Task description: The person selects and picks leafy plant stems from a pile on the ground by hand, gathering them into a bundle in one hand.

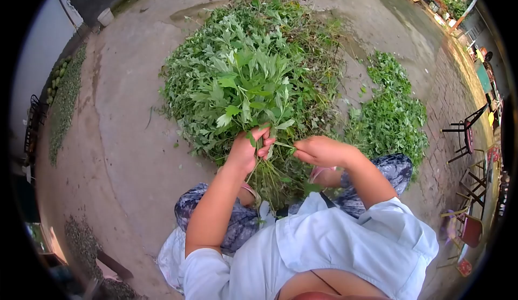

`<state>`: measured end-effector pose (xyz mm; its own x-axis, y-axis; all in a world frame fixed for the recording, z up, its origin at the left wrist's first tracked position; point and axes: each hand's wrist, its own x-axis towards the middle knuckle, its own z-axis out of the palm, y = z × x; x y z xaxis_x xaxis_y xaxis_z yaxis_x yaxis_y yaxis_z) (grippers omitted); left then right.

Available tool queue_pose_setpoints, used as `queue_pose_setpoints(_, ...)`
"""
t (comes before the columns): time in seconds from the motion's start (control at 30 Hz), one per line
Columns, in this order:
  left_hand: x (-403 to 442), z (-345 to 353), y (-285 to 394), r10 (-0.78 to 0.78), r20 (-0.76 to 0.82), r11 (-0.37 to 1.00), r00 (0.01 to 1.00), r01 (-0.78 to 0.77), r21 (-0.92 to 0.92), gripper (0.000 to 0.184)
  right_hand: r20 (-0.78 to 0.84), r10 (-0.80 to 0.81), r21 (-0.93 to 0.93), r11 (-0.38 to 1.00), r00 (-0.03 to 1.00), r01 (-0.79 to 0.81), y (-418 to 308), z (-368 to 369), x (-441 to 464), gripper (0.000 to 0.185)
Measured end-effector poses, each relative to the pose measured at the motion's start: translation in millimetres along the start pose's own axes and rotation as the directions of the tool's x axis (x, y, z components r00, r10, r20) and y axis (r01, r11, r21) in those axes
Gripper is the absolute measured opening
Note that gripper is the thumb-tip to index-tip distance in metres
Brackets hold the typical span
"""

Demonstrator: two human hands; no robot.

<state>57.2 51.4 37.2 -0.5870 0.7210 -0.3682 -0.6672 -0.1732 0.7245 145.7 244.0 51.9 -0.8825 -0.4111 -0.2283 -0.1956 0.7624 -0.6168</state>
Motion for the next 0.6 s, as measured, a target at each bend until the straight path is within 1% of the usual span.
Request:
queue_pose_setpoints(0.03, 0, 3, -1, -0.004, -0.002, 0.999, 1.000, 0.004, 0.041, 0.025, 0.003, 0.001, 0.003, 1.000, 1.000, -0.001, 0, -1, -3, 0.028)
queue_pose_setpoints(0.2, -3, 10, -1, -0.051, 0.022, 0.998, 0.998, 0.050, 0.036, 0.025, 0.057, 0.024, 0.046, 0.999, 0.998, -0.027, -1, -6, -14, 0.028)
queue_pose_setpoints(0.23, -3, 11, 1, -0.055, -0.016, 0.998, 0.998, 0.056, 0.042, 0.025, 0.060, 0.025, 0.048, 0.998, 0.998, -0.028, 2, -7, -16, 0.028)
queue_pose_setpoints(0.27, -2, 11, 3, -0.060, -0.055, 0.997, 0.997, 0.063, 0.048, 0.025, 0.118, 0.067, 0.013, 0.998, 0.991, -0.069, 6, -8, -21, 0.027)
queue_pose_setpoints(0.3, 1, -7, 12, -0.022, -0.080, 0.994, 0.997, 0.013, -0.108, 0.025, 0.176, 0.110, -0.024, 0.994, 0.978, -0.107, 11, -10, -27, 0.026)
queue_pose_setpoints(0.33, -1, -29, 29, 0.051, -0.099, 0.984, 0.994, -0.067, -0.168, 0.024, 0.182, 0.109, -0.021, 0.994, 0.977, -0.107, 21, -8, -37, 0.026)
queue_pose_setpoints(0.37, 0, -42, 42, 0.131, -0.123, 0.962, 0.984, -0.156, -0.225, 0.024, 0.117, 0.148, 0.005, 0.989, 0.982, -0.150, 34, -8, -48, 0.026)
queue_pose_setpoints(0.4, 2, -38, 44, 0.141, -0.115, 0.955, 0.983, -0.166, -0.246, 0.023, 0.052, 0.188, 0.038, 0.981, 0.981, -0.190, 32, -12, -48, 0.029)
queue_pose_setpoints(0.43, 3, -32, 44, 0.147, -0.104, 0.950, 0.984, -0.169, -0.263, 0.022, 0.054, 0.186, 0.043, 0.981, 0.981, -0.189, 27, -11, -43, 0.029)
queue_pose_setpoints(0.47, 3, -24, 41, 0.106, -0.115, 0.960, 0.988, -0.132, -0.247, 0.021, -0.266, 0.047, -0.029, 0.998, 0.963, -0.057, 18, -10, -34, 0.036)
queue_pose_setpoints(0.5, 3, -17, 37, 0.078, -0.134, 0.967, 0.988, -0.107, -0.231, 0.021, -0.419, -0.059, -0.073, 0.997, 0.906, 0.030, 7, -11, -22, 0.043)
queue_pose_setpoints(0.53, 4, -14, 34, 0.066, -0.122, 0.963, 0.990, -0.095, -0.253, 0.021, -0.556, -0.162, -0.144, 0.985, 0.815, 0.098, -4, -13, -9, 0.051)
queue_pose_setpoints(0.57, 6, -13, 33, 0.055, -0.110, 0.959, 0.992, -0.083, -0.272, 0.021, -0.568, -0.207, -0.147, 0.978, 0.796, 0.150, -13, -12, 5, 0.058)
queue_pose_setpoints(0.6, 7, -12, 33, 0.061, -0.078, 0.952, 0.995, -0.081, -0.295, 0.021, -0.563, -0.174, -0.116, 0.984, 0.808, 0.131, -22, -7, 18, 0.051)
